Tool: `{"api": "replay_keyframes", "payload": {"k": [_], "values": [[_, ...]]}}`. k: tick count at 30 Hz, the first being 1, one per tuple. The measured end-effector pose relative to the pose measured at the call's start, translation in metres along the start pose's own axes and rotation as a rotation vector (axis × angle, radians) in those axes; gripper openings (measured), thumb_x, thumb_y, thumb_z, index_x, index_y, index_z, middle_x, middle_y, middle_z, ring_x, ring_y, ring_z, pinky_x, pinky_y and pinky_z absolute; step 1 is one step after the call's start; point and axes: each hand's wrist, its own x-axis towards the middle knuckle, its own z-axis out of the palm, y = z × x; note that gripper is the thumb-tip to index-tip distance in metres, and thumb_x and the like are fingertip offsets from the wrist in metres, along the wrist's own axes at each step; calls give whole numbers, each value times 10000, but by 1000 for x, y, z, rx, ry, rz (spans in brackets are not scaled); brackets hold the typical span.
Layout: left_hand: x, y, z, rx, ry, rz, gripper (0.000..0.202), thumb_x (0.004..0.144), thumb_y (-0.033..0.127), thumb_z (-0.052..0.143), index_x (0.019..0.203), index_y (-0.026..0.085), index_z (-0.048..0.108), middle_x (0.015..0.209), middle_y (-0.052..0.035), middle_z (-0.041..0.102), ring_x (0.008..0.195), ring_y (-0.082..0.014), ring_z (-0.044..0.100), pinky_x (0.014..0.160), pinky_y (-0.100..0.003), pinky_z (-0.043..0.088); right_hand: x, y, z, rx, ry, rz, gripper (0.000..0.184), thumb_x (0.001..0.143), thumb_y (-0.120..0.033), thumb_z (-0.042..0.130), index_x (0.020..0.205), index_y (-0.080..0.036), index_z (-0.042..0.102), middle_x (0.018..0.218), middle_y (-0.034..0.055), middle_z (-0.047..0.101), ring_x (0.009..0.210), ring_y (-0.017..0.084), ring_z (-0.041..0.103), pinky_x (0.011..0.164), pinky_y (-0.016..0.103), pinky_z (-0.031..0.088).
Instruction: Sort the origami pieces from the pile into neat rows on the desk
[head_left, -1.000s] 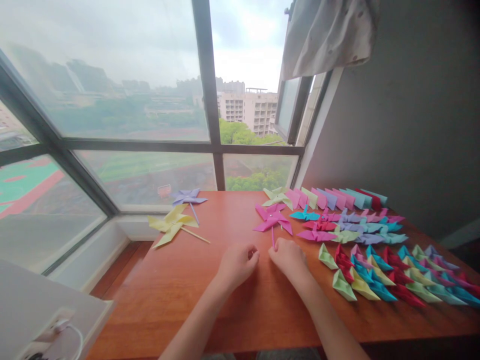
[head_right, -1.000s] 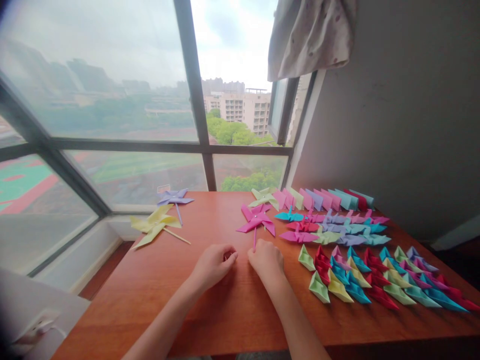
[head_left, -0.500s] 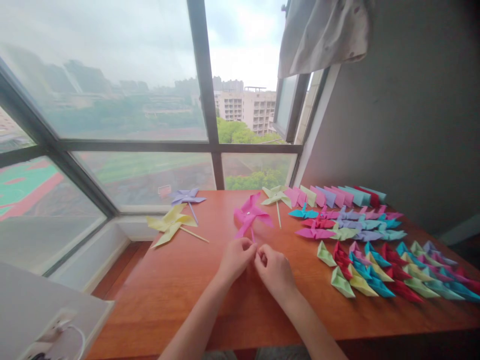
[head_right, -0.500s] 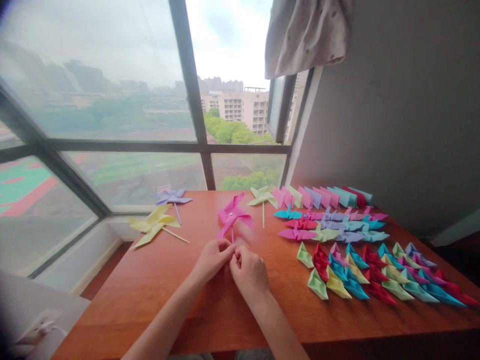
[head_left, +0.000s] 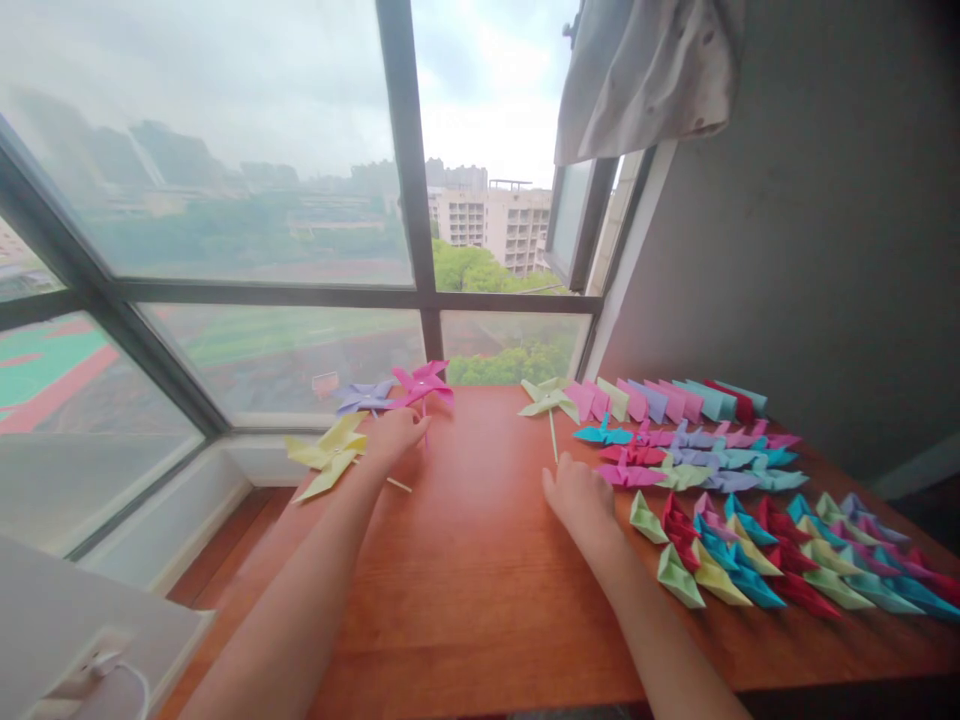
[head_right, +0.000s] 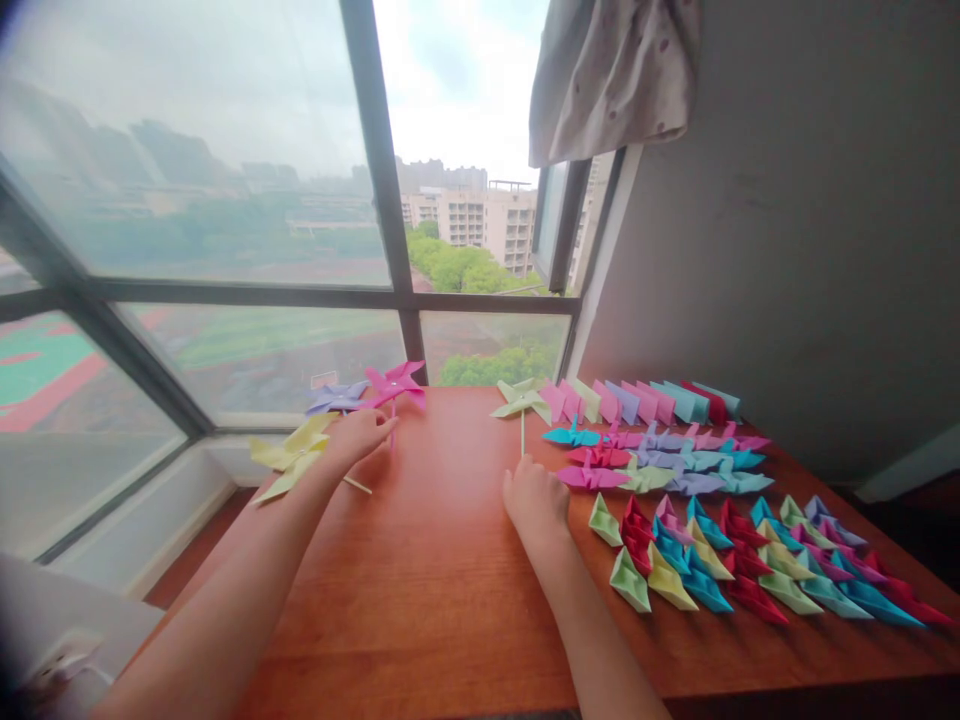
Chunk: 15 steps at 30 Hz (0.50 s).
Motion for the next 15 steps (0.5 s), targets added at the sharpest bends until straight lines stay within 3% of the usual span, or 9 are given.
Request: {"api": "replay_keyframes", "payload": {"k": [6, 11, 15], "values": [[-16, -8, 3, 166, -57, 14, 310, 935, 353, 593, 1169, 150, 605, 1163, -74, 630, 984, -230, 638, 831, -410, 547, 27, -10, 3, 28, -11, 13, 323, 907, -302, 509, 1069, -70, 666, 1046, 238, 691, 987, 310, 685, 823, 394, 508], [-61, -12, 21, 242, -98, 79, 276, 870, 379, 565, 736, 164, 675, 728, -61, 689, 726, -212, 629, 624, -267, 374, 46, -14, 3, 32, -53, 45, 313, 879, -172, 480, 1090, -66, 686, 1086, 246, 684, 1006, 302, 682, 811, 376, 512], [-97, -10, 32, 222, -154, 155, 269, 872, 355, 520, 734, 186, 678, 701, -50, 702, 661, -186, 619, 585, -247, 318, 49, -16, 3, 41, -83, 60, 332, 848, -147, 485, 1103, -82, 687, 1085, 226, 692, 1008, 289, 681, 796, 342, 513]]}}
